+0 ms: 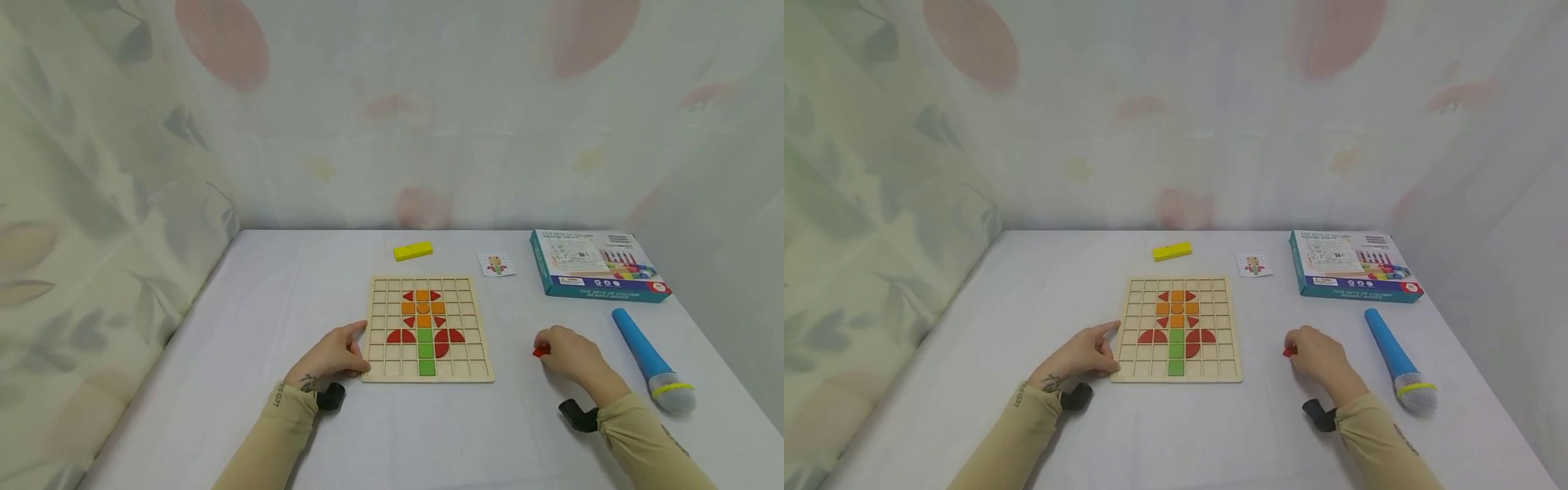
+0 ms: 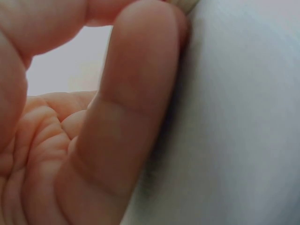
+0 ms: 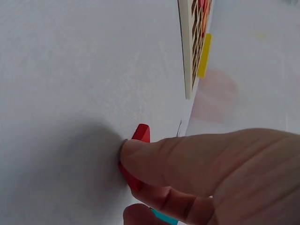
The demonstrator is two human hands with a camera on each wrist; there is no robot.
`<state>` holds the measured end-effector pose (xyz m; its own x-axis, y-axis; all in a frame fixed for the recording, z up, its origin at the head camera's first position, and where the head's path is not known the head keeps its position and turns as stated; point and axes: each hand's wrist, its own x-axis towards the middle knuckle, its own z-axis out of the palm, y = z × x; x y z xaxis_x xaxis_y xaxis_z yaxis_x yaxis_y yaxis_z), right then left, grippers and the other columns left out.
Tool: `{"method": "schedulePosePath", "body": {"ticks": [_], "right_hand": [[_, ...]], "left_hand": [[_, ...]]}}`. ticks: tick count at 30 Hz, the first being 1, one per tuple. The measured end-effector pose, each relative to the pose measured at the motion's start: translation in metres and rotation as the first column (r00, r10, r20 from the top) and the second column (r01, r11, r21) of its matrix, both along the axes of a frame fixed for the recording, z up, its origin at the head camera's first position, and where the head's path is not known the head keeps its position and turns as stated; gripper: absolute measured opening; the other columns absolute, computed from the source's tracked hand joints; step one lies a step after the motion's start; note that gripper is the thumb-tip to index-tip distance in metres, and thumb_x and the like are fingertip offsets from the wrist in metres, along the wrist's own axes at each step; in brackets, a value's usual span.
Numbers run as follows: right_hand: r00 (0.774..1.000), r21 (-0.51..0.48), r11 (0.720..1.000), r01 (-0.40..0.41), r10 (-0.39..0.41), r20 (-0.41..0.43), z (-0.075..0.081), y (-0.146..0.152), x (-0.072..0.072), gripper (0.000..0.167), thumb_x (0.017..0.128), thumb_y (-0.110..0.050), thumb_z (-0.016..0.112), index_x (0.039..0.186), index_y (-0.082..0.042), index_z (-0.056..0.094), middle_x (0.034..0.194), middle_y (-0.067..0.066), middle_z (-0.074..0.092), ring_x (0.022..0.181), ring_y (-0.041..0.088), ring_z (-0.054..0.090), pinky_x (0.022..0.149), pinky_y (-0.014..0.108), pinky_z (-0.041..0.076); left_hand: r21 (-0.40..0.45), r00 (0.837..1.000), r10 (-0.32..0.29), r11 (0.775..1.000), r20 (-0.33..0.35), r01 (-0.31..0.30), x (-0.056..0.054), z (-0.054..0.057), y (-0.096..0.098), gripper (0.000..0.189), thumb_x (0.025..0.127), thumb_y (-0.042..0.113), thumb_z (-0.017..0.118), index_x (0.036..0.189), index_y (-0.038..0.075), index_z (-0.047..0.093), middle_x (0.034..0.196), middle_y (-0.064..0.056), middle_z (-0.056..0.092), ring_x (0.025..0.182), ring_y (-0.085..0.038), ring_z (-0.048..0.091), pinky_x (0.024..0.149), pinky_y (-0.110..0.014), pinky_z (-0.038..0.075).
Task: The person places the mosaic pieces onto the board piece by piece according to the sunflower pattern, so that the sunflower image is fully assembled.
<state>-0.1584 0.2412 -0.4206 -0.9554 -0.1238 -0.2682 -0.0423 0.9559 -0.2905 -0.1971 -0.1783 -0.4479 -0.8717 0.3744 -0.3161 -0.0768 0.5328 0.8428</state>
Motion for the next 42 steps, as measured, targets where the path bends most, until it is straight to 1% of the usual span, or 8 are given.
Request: {"method": "schedulePosePath", "body": {"ticks": [9,16,21,27,31,34,38,42], "right_hand": [[1.0,-0.053,0.999,0.008,-0.007,0.017,0.002,-0.006,-0.001,0.008,0.079,-0.012,0.069,0.086,-0.01,0.065,0.078,0.004,0.057,0.073,0.019,0.049,0.062,0.033,0.045],[0.996,-0.17,0.984,-0.06,0.046,-0.082,0.009,-0.04,-0.012,0.004,0.081,-0.012,0.068,0.082,-0.009,0.065,0.074,0.0,0.057,0.07,0.016,0.048,0.063,0.03,0.043],[0.98,-0.228,0.958,-0.173,0.144,-0.141,0.017,-0.079,-0.023,0.006,0.083,-0.013,0.067,0.084,-0.008,0.066,0.074,-0.001,0.057,0.07,0.015,0.048,0.062,0.028,0.042],[0.95,-0.321,0.901,-0.291,0.233,-0.206,0.02,-0.119,-0.033,0.002,0.08,-0.007,0.068,0.082,-0.006,0.066,0.074,-0.003,0.057,0.07,0.013,0.048,0.063,0.026,0.043],[0.96,-0.388,0.883,-0.264,0.203,-0.193,0.02,-0.14,-0.037,0.013,0.078,-0.005,0.07,0.091,-0.005,0.067,0.079,-0.002,0.061,0.072,0.013,0.051,0.065,0.026,0.045],[0.97,-0.428,0.874,-0.232,0.175,-0.168,0.018,-0.153,-0.041,0.015,0.076,-0.008,0.073,0.088,-0.007,0.065,0.077,-0.002,0.059,0.07,0.013,0.05,0.064,0.026,0.045],[0.961,-0.442,0.854,-0.273,0.218,-0.173,0.012,-0.168,-0.044,0.008,0.077,-0.007,0.072,0.082,-0.007,0.066,0.076,-0.001,0.058,0.071,0.014,0.049,0.065,0.027,0.044],[0.948,-0.409,0.855,-0.319,0.279,-0.155,0.009,-0.179,-0.044,0.012,0.082,-0.003,0.065,0.092,-0.004,0.071,0.09,0.003,0.065,0.081,0.015,0.053,0.075,0.031,0.046]], "left_hand": [[0.01,1.0,0.015,1.0,0.008,-0.015,0.001,0.0,0.001,0.092,0.067,0.0,0.076,0.145,0.004,0.028,0.063,-0.005,0.058,0.049,-0.012,0.052,0.049,-0.024,0.039],[-0.005,1.0,0.011,1.0,0.001,-0.011,0.001,0.0,0.0,0.091,0.067,0.001,0.076,0.145,0.004,0.027,0.063,-0.005,0.058,0.05,-0.012,0.052,0.049,-0.025,0.04],[-0.002,1.0,0.013,1.0,0.005,-0.013,0.001,0.0,0.001,0.091,0.067,0.001,0.075,0.145,0.004,0.028,0.063,-0.005,0.058,0.05,-0.013,0.053,0.049,-0.025,0.04],[0.009,1.0,0.022,1.0,0.01,-0.022,0.002,0.001,0.002,0.09,0.067,0.0,0.075,0.145,0.004,0.029,0.063,-0.006,0.058,0.05,-0.013,0.052,0.049,-0.025,0.039],[0.017,1.0,0.022,1.0,0.014,-0.023,0.001,0.0,0.001,0.091,0.067,0.0,0.075,0.145,0.005,0.029,0.063,-0.006,0.058,0.049,-0.013,0.052,0.048,-0.025,0.039],[0.013,1.0,0.017,1.0,0.013,-0.017,0.001,0.0,0.001,0.091,0.067,0.001,0.075,0.145,0.005,0.029,0.063,-0.005,0.058,0.049,-0.013,0.052,0.048,-0.025,0.039],[0.007,1.0,0.007,1.0,0.009,-0.007,0.001,0.001,0.001,0.091,0.068,0.001,0.075,0.145,0.005,0.028,0.062,-0.005,0.059,0.049,-0.012,0.052,0.049,-0.024,0.04],[0.018,1.0,0.003,1.0,0.014,-0.003,0.002,0.002,0.001,0.091,0.068,0.001,0.075,0.145,0.004,0.027,0.063,-0.005,0.059,0.05,-0.012,0.054,0.05,-0.025,0.041]]}}
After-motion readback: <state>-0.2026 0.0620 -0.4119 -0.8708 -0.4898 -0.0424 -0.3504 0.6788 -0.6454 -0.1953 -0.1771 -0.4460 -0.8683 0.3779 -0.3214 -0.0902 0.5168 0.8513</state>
